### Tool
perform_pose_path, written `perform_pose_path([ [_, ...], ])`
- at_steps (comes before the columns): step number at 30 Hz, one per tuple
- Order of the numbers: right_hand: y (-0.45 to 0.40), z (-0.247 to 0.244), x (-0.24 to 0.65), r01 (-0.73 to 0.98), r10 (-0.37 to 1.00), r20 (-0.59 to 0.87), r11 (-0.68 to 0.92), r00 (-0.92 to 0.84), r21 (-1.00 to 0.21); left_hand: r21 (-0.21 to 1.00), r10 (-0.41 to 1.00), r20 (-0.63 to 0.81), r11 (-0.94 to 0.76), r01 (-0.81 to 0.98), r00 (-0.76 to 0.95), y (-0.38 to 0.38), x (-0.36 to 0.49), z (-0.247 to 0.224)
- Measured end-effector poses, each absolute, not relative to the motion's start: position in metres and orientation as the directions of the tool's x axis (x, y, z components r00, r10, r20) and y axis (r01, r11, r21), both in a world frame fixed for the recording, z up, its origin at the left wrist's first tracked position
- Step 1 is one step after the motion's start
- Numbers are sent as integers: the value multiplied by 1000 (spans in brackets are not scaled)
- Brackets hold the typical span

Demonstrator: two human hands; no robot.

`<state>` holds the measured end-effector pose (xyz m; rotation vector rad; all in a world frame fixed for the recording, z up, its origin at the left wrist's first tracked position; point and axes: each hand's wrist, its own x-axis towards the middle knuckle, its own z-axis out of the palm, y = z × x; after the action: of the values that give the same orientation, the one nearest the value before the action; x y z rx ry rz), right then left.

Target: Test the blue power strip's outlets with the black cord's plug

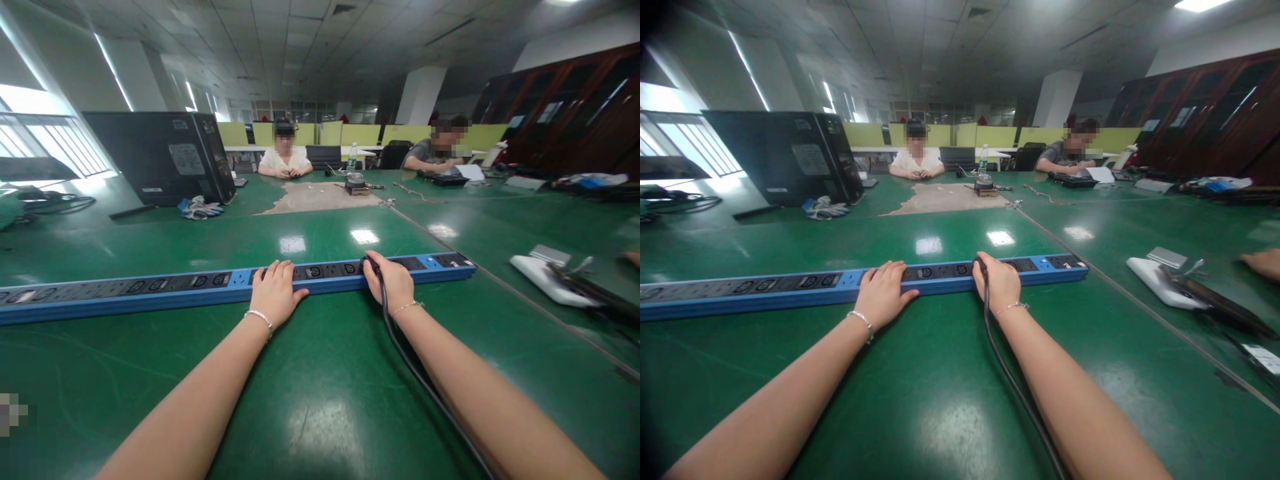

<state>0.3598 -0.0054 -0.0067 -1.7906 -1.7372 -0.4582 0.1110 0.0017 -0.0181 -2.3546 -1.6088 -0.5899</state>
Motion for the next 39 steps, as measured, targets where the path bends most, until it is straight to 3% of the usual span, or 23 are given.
perform_pose_path([
  [8, -7, -16, 365, 989, 715, 698, 121, -28, -85, 30, 842, 440, -363, 931, 313, 2, 111, -18],
  [16, -8, -15, 366, 991, 735, 677, 107, -24, -82, 41, 843, 435, -370, 928, 317, 1, 111, -18],
  [24, -6, -15, 367, 950, 807, 590, 153, 39, -271, 62, 836, 449, -381, 922, 315, 1, 111, -19],
  [28, -2, -12, 370, 796, 711, 614, 126, 344, -592, 76, 830, 461, -388, 919, 313, 1, 110, -18],
  [30, -2, -8, 364, 709, 704, 586, 166, 401, -685, 86, 829, 464, -394, 915, 313, 3, 109, -18],
  [35, -6, -4, 315, 689, 878, 473, 298, 73, -661, 134, 846, 457, -370, 919, 274, 9, 107, -18],
  [39, -2, -2, 267, 728, 891, 444, 364, -92, -581, 134, 830, 486, -380, 915, 274, 10, 106, -18],
])
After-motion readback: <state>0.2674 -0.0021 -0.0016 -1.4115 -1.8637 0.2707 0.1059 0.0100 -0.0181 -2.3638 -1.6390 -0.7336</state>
